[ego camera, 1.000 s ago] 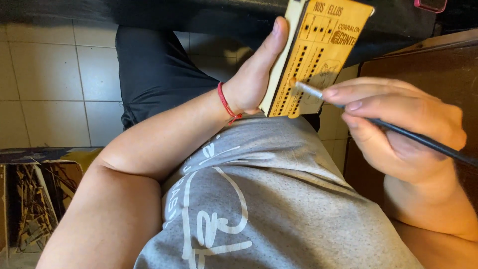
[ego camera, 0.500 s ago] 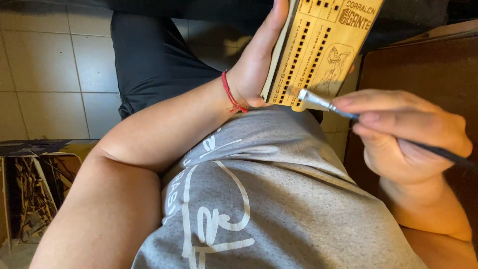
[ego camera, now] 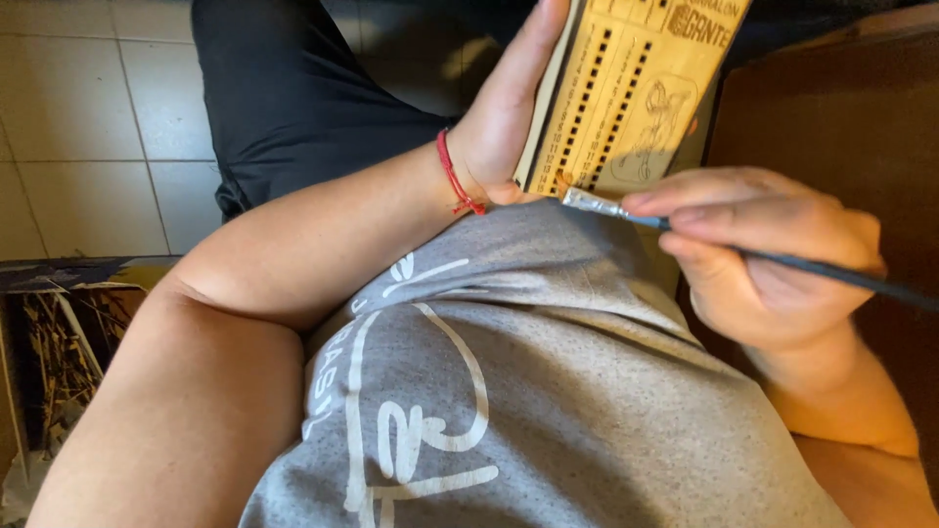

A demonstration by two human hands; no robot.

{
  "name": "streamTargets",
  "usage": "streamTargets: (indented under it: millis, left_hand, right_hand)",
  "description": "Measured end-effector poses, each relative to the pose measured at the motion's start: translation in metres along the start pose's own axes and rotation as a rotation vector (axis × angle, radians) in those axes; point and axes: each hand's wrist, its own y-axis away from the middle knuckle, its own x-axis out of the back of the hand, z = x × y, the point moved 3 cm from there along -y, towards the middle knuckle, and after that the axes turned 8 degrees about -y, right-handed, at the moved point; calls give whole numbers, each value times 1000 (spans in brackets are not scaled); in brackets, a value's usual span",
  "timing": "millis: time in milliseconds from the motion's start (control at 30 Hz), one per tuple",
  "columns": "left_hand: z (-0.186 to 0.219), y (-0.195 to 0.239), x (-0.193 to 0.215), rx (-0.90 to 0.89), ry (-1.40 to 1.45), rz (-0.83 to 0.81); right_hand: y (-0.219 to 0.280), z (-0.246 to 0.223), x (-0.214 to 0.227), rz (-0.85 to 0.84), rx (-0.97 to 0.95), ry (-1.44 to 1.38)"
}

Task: Applying a white liquid coating to a laser-cut wooden object using a paintbrush at a workbench.

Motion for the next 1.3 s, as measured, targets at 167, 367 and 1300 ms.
streamTargets:
  millis: [167,367,1300]
  left_hand:
    - [-5,1,7,-68,14,2]
    - [-10,4,7,-64,64,-102]
    - [-11,4,5,132,-37,183]
  right_hand:
    - [-4,3,0,-48,-17,31]
    - [-1,12,-5,-29,71,45]
    - [12,34,22,94,251,19]
